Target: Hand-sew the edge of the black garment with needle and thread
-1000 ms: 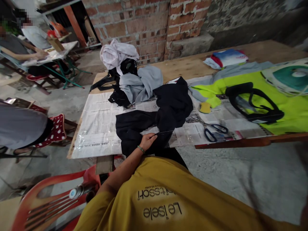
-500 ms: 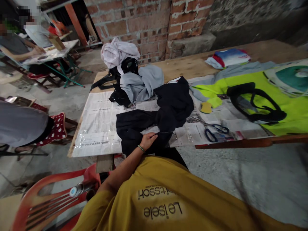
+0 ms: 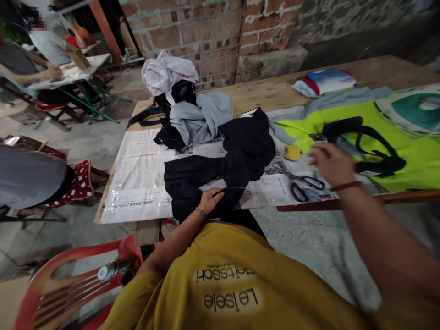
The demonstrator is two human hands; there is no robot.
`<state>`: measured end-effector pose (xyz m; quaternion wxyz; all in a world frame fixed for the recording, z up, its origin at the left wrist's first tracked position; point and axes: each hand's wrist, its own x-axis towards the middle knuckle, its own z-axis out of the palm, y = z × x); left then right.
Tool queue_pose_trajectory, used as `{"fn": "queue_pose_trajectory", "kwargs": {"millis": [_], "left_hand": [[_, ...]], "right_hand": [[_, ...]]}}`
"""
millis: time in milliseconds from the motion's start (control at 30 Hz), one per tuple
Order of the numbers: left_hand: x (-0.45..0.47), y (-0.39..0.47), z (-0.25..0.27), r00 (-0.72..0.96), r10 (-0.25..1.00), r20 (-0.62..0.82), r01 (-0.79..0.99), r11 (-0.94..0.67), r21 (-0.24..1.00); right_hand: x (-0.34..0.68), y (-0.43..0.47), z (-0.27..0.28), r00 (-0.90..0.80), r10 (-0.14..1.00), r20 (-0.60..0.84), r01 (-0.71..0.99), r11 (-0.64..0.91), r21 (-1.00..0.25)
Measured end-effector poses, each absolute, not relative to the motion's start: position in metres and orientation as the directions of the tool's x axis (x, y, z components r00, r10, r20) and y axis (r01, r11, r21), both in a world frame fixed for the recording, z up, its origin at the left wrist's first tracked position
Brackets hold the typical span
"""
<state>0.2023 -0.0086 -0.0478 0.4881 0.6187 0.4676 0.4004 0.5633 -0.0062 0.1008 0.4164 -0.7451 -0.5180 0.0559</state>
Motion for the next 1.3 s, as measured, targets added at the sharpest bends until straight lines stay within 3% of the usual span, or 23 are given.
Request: {"fn": "queue_pose_trajectory", "kwargs": {"millis": [67, 167, 300, 433, 533, 833, 1300], "left_hand": [[0.202, -0.009, -0.048, 0.236, 0.971, 0.046, 0.189, -0.093, 0.978], [0.201, -0.009, -0.048, 0.227, 0.973, 0.041, 0.175, -0.082, 0.981], [0.199, -0.009, -0.047, 0.23, 0.972, 0.044, 0.159, -0.083, 0.984], [0.199, -0.008, -0.047, 0.243, 0.969, 0.044, 0.158, -0.084, 0.984], [0.2, -0.008, -0.048, 0.244, 0.969, 0.04, 0.153, -0.079, 0.985], [0.201, -0.008, -0.044, 0.26, 0.964, 0.053, 0.148, -0.094, 0.984], [0.199, -0.007, -0.044, 0.281, 0.958, 0.053, 0.142, -0.096, 0.985]], "right_hand": [[0.513, 0.001, 0.078, 0.132, 0.933, 0.335, 0.749, 0.127, -0.65], [0.446, 0.009, 0.051, -0.322, 0.886, 0.334, 0.691, 0.461, -0.557], [0.401, 0.018, 0.036, -0.553, 0.821, 0.144, 0.723, 0.559, -0.406], [0.39, 0.025, 0.029, -0.61, 0.792, -0.031, 0.761, 0.575, -0.299], [0.388, 0.027, 0.023, -0.632, 0.772, -0.068, 0.749, 0.585, -0.311], [0.391, 0.026, 0.018, -0.679, 0.734, -0.017, 0.655, 0.594, -0.468], [0.389, 0.027, 0.018, -0.692, 0.721, -0.016, 0.632, 0.595, -0.496]]}}
